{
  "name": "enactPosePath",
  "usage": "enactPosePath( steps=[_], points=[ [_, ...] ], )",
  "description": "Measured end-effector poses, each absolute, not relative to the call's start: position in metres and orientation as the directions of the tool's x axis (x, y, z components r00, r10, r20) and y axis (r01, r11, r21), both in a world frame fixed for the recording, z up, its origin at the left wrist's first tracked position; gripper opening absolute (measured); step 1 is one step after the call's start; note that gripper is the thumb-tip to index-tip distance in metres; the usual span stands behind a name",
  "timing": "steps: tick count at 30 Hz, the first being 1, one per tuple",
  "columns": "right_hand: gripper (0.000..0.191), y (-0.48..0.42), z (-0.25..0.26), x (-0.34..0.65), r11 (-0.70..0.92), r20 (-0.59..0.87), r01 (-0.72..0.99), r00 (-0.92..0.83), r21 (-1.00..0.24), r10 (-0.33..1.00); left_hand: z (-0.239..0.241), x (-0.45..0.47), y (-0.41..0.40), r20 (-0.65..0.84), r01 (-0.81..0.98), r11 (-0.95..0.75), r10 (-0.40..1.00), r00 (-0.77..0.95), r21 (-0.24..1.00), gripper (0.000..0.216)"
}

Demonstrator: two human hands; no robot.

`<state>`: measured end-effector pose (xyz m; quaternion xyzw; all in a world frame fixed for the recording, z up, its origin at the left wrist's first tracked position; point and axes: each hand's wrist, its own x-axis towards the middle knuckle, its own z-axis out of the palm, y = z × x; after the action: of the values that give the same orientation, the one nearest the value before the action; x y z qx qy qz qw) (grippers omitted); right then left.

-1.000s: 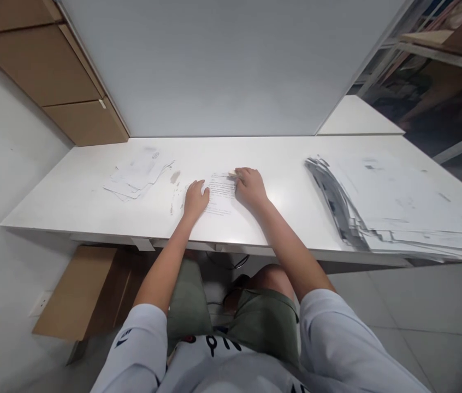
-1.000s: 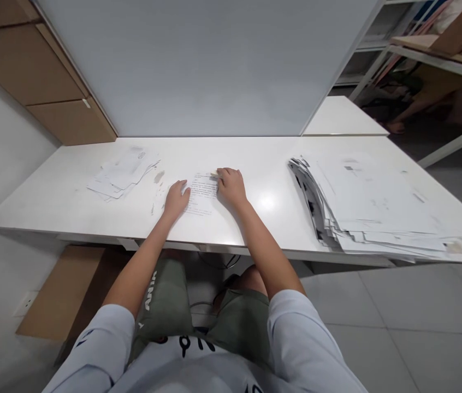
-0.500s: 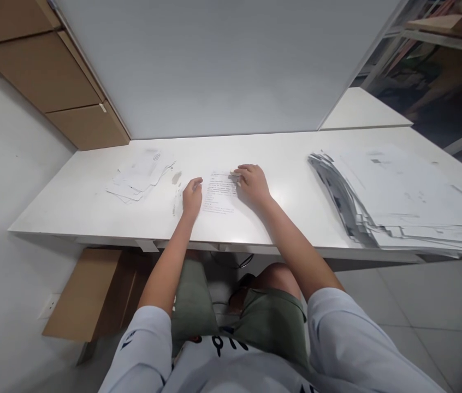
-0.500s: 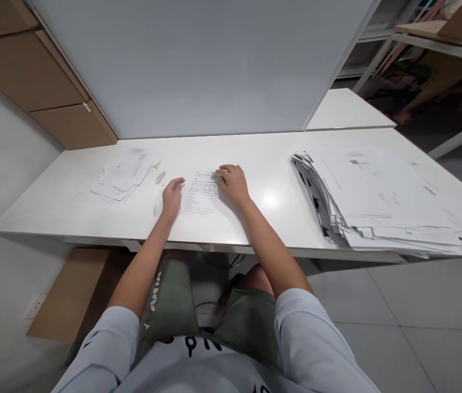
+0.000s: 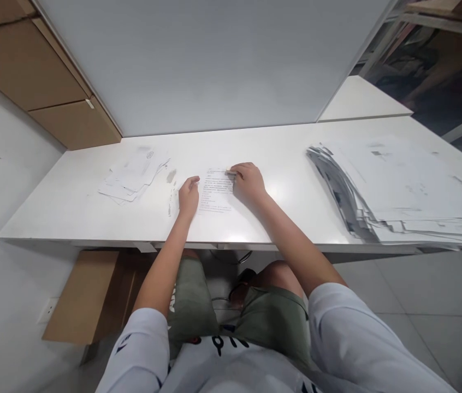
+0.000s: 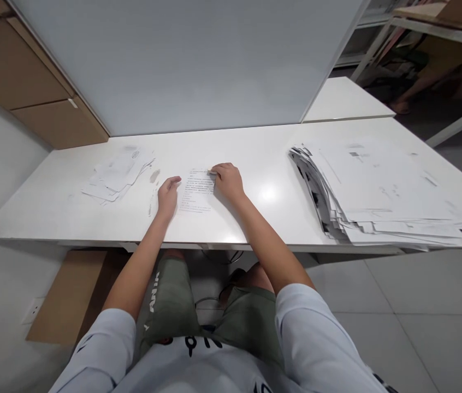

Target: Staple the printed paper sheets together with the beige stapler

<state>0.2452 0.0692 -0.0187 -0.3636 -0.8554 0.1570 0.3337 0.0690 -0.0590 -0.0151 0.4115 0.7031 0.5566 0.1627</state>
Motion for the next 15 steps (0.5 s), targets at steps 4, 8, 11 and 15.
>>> enactPosePath(
  steps=[4, 8, 11, 15],
  points=[
    [0.039, 0.069, -0.018, 0.239, 0.663, 0.442, 0.547, -0.494, -0.511, 0.749, -0.015, 0.070, -0.060, 0.240, 0.409, 0.035, 0.763, -0.600, 0.912, 0.028],
    [0.037, 0.062, -0.019, 0.238, 0.668, 0.453, 0.557, -0.491, -0.494, 0.744, -0.012, 0.072, -0.067, 0.242, 0.420, 0.044, 0.760, -0.603, 0.907, 0.029],
    [0.039, 0.056, -0.021, 0.241, 0.682, 0.470, 0.564, -0.496, -0.465, 0.730, -0.010, 0.074, -0.071, 0.255, 0.435, 0.048, 0.751, -0.610, 0.899, 0.031],
    [0.042, 0.049, -0.013, 0.247, 0.711, 0.473, 0.555, -0.532, -0.431, 0.702, -0.007, 0.076, -0.074, 0.313, 0.434, -0.014, 0.714, -0.626, 0.901, 0.030]
  ],
)
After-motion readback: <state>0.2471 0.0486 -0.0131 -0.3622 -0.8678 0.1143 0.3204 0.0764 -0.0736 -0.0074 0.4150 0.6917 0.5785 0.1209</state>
